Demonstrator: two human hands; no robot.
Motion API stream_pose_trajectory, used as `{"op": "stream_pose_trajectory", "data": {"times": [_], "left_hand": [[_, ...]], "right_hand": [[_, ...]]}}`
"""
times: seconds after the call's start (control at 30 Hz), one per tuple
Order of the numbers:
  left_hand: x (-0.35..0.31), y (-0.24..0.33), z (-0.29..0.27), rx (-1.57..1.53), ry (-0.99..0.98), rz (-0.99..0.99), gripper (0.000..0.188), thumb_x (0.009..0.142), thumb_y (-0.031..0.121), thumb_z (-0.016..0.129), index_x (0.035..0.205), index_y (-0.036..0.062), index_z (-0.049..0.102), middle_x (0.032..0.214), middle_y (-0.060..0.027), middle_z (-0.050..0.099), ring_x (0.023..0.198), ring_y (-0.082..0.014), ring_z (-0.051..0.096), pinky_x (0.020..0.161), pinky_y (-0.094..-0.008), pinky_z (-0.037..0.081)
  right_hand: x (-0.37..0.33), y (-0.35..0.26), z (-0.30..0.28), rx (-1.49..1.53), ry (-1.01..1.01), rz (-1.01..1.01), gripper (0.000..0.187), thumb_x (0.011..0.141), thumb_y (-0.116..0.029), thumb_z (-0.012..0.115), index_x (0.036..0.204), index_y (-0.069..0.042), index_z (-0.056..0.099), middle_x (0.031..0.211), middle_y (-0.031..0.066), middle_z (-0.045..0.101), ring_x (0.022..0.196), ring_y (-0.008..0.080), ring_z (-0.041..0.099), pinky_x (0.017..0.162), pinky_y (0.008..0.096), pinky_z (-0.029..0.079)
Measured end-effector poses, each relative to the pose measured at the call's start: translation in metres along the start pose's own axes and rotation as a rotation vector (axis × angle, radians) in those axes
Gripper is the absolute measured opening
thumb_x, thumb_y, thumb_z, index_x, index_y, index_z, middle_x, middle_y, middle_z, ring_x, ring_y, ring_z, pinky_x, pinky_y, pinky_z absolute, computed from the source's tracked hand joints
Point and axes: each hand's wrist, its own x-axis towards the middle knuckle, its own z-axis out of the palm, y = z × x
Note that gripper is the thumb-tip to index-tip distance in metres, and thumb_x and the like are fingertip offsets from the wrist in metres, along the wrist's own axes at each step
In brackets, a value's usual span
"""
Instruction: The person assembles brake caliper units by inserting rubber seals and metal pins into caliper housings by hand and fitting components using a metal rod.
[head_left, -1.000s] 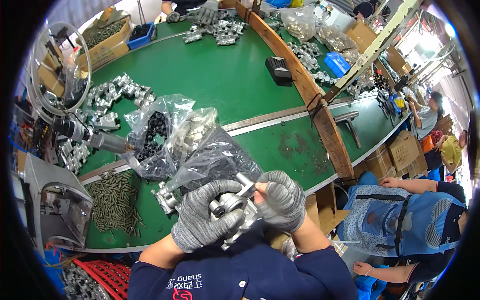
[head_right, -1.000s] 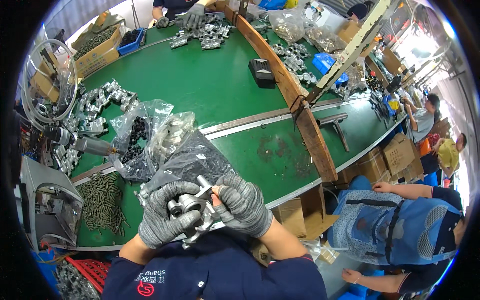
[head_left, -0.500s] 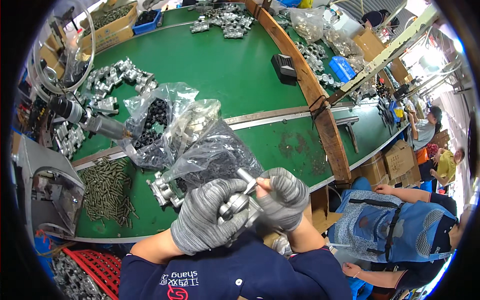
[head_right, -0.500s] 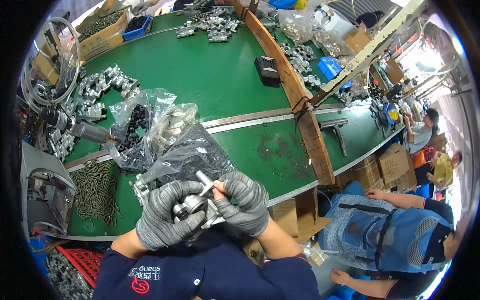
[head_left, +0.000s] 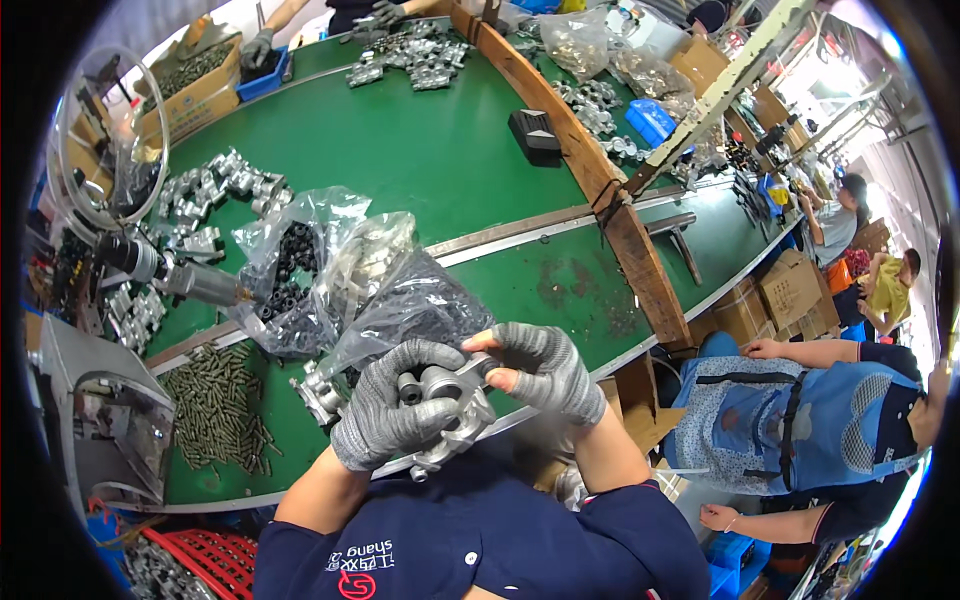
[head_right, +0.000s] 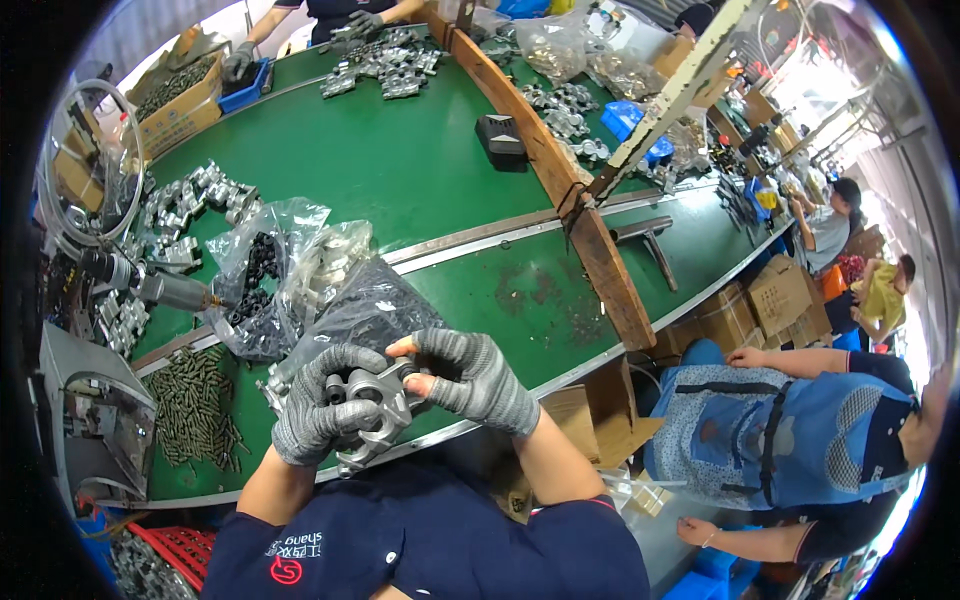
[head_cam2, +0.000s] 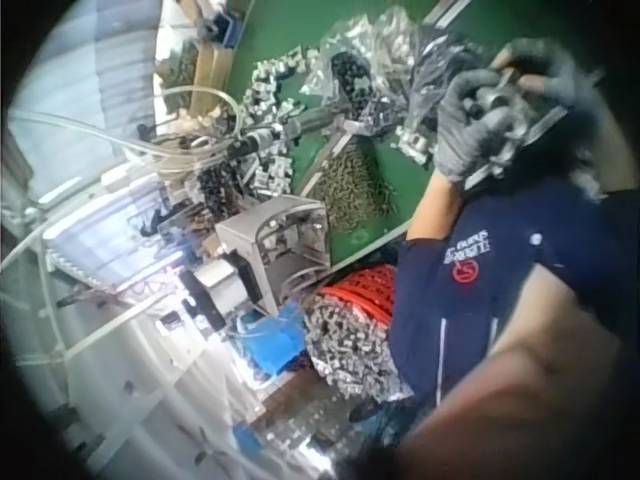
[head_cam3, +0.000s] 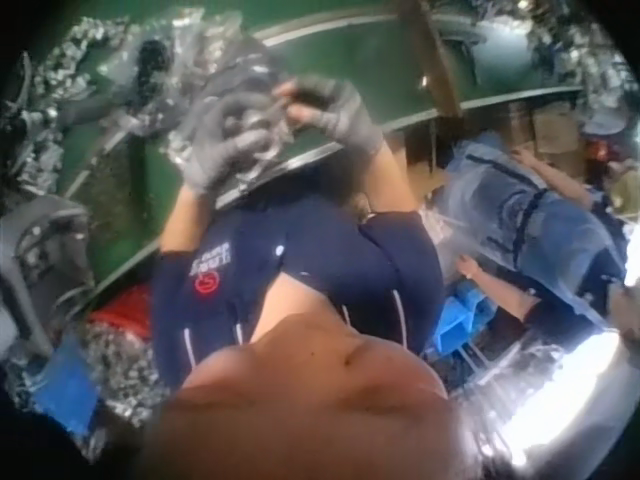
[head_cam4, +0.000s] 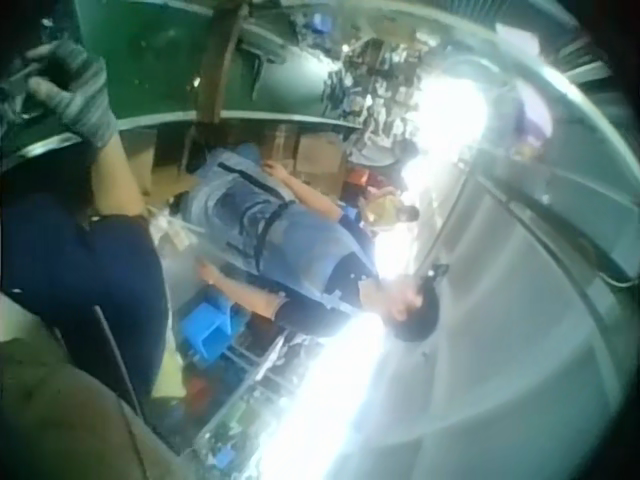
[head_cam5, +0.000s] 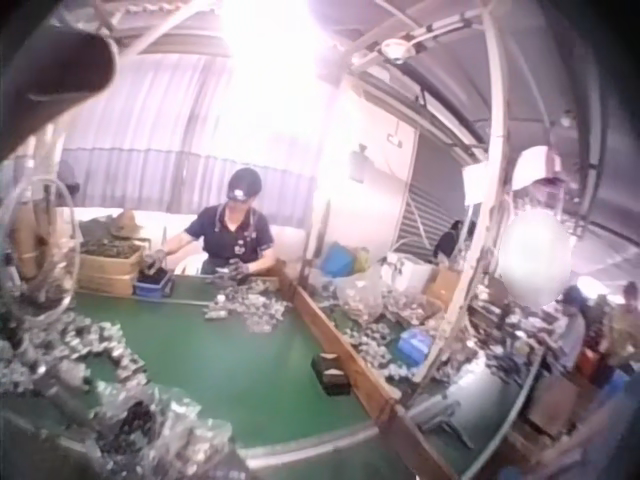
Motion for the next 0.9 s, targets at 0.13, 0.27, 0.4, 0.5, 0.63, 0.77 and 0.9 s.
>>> {"op": "stream_pose_trajectory", "data": {"times": [0.13, 0.27, 0.4, 0.5, 0.63, 0.77, 0.9], "left_hand": [[0.002, -0.009, -0.003, 0.020, -0.019, -0.021, 0.041, 0.072, 0.014, 0.073, 0.108, 0.0041, 0.055, 0.097, -0.0055, 0.059, 0.086, -0.0114, 0.057, 0.074, -0.0257, 0.049], [0.002, -0.015, -0.007, 0.106, -0.081, -0.117, 0.043, 0.071, 0.011, 0.074, 0.108, 0.0049, 0.054, 0.095, -0.0051, 0.058, 0.082, -0.0108, 0.057, 0.071, -0.0256, 0.050], [0.011, -0.018, -0.011, 0.197, -0.202, -0.119, 0.050, 0.070, 0.014, 0.076, 0.114, 0.0058, 0.053, 0.103, -0.0052, 0.057, 0.089, -0.0115, 0.056, 0.076, -0.0254, 0.049], [0.025, -0.019, -0.015, 0.150, -0.267, -0.144, 0.064, 0.068, 0.013, 0.079, 0.123, 0.0049, 0.048, 0.096, -0.0042, 0.057, 0.084, -0.0102, 0.056, 0.073, -0.0238, 0.048], [0.055, -0.011, -0.017, 0.137, -0.130, -0.181, 0.077, 0.058, 0.011, 0.080, 0.128, 0.0039, 0.049, 0.091, -0.0030, 0.058, 0.084, -0.0099, 0.055, 0.072, -0.0233, 0.046], [0.072, -0.026, -0.043, 0.426, 0.166, 0.194, 0.055, 0.077, 0.016, 0.071, 0.125, 0.0013, 0.050, 0.110, -0.0094, 0.059, 0.099, -0.0173, 0.056, 0.088, -0.0305, 0.045], [0.037, -0.028, -0.070, 0.300, 0.460, 0.307, 0.034, 0.084, 0.010, 0.063, 0.114, -0.0025, 0.056, 0.101, -0.0093, 0.063, 0.091, -0.0161, 0.061, 0.084, -0.0281, 0.048]], "right_hand": [[-0.001, 0.009, 0.005, -0.023, 0.038, 0.006, 0.020, 0.083, -0.010, 0.066, 0.101, -0.002, 0.064, 0.090, 0.0045, 0.064, 0.087, 0.0111, 0.059, 0.079, 0.0256, 0.047], [-0.004, 0.044, -0.008, 0.108, -0.160, 0.021, 0.026, 0.081, -0.009, 0.069, 0.105, -0.004, 0.061, 0.099, 0.0016, 0.062, 0.095, 0.0107, 0.055, 0.085, 0.0277, 0.044], [-0.019, 0.049, -0.018, 0.077, -0.232, -0.020, 0.040, 0.081, -0.015, 0.071, 0.118, -0.005, 0.058, 0.109, 0.0041, 0.060, 0.103, 0.0134, 0.053, 0.091, 0.0297, 0.042], [-0.018, 0.040, -0.023, -0.082, -0.294, 0.063, 0.036, 0.081, -0.020, 0.070, 0.112, -0.003, 0.061, 0.098, 0.0037, 0.063, 0.098, 0.0135, 0.055, 0.089, 0.0294, 0.043], [-0.007, 0.034, -0.025, -0.021, -0.081, 0.160, 0.027, 0.079, -0.020, 0.071, 0.096, 0.000, 0.065, 0.080, 0.0025, 0.063, 0.077, 0.0104, 0.059, 0.069, 0.0247, 0.047], [0.020, 0.036, -0.051, 0.266, 0.270, 0.195, 0.016, 0.079, -0.011, 0.070, 0.087, -0.002, 0.061, 0.068, 0.0027, 0.060, 0.056, 0.0077, 0.057, 0.049, 0.0208, 0.047], [0.100, 0.065, -0.098, -0.159, 0.613, -0.089, 0.012, 0.084, -0.009, 0.062, 0.088, 0.002, 0.060, 0.069, 0.0050, 0.061, 0.054, 0.0097, 0.055, 0.050, 0.0219, 0.045]]}}
